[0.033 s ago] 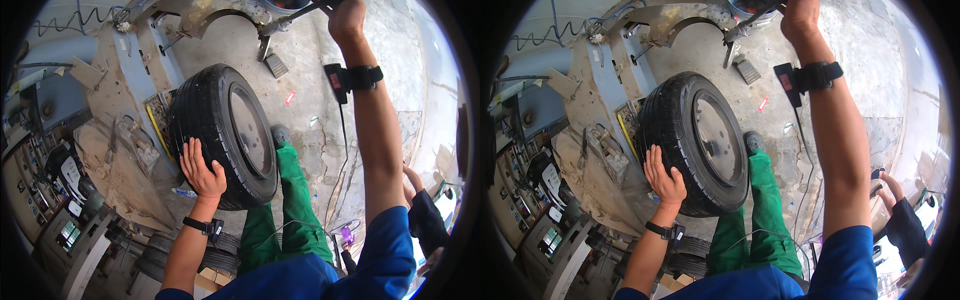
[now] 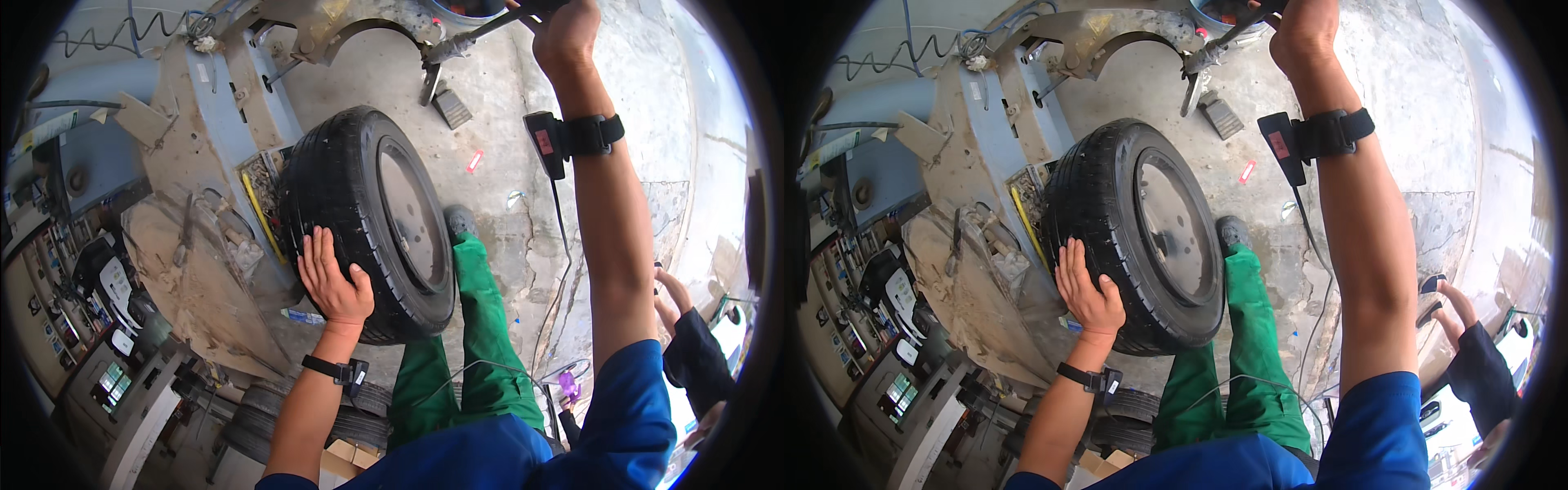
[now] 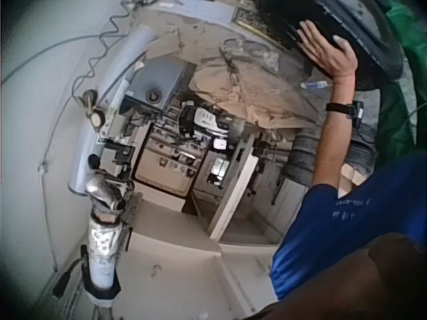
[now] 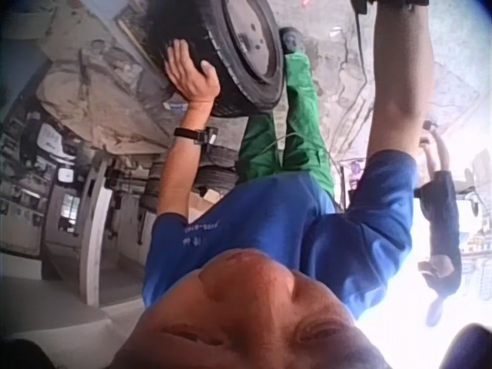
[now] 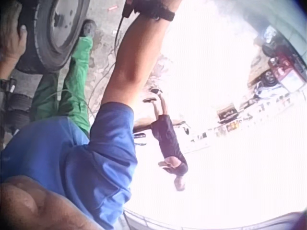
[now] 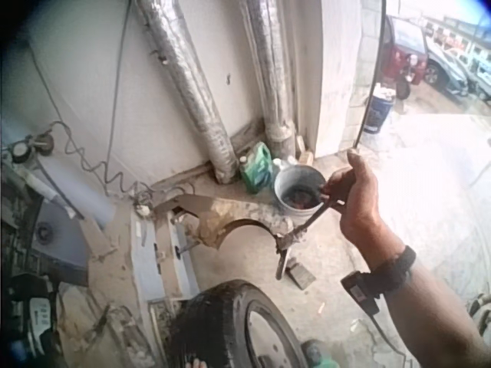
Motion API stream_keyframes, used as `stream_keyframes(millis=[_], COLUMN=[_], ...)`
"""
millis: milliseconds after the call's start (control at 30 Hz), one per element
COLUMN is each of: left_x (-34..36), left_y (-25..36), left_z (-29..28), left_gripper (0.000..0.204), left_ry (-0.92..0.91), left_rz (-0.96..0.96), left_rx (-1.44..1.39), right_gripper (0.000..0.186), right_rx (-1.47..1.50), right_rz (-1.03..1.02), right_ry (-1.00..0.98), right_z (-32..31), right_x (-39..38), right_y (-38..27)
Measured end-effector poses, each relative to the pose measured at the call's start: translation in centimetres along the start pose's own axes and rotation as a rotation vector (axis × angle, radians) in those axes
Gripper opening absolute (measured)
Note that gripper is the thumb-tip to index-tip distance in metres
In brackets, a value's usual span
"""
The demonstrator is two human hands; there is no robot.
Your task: The person uses a tire-changing machine to remove a tire from a rim and then mount a new tire onto the rim.
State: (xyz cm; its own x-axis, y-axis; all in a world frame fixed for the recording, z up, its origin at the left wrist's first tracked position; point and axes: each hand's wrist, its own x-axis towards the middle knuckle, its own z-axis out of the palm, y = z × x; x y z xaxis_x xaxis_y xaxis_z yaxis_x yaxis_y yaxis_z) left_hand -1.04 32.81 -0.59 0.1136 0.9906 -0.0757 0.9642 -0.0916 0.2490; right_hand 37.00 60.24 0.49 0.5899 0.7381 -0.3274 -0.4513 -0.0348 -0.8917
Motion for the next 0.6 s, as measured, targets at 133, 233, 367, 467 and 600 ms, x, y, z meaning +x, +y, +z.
stream_keyframes(millis=[133, 233, 367, 467, 600], left_x=[-0.3, -0.2, -0.9, -1.3, -1.7], left_y=[-0.2, 0.5, -0.4, -0.6, -0.5], left_z=[0.2, 0.4, 0.8, 1.1, 1.3], left_gripper=[0.068, 0.066, 0.065, 0.064, 0.063], left_ry=[0.024, 0.036, 0.057, 0.090, 0.094], left_rz=[0.037, 0.065, 0.050, 0.077, 0.094], left_rx=[0.005, 0.002, 0.032, 0.024, 0.002], right_gripper=[0.029, 0.030, 0.045, 0.046, 0.044], right_rx=[-0.107, -0.202, -0.320, -0.343, -0.373], right_rz=[-0.287, -0.355, -0.345, -0.335, -0.422], right_ry=[-0.017, -0.077, -0.163, -0.173, -0.185], right_z=[1.2, 1.9, 2.7, 4.9, 4.2], right_x=[-0.3, -2.0, -6.9, -10.1, -9.1], right_y=[-0.5, 0.0, 4.4, 3.7, 4.2])
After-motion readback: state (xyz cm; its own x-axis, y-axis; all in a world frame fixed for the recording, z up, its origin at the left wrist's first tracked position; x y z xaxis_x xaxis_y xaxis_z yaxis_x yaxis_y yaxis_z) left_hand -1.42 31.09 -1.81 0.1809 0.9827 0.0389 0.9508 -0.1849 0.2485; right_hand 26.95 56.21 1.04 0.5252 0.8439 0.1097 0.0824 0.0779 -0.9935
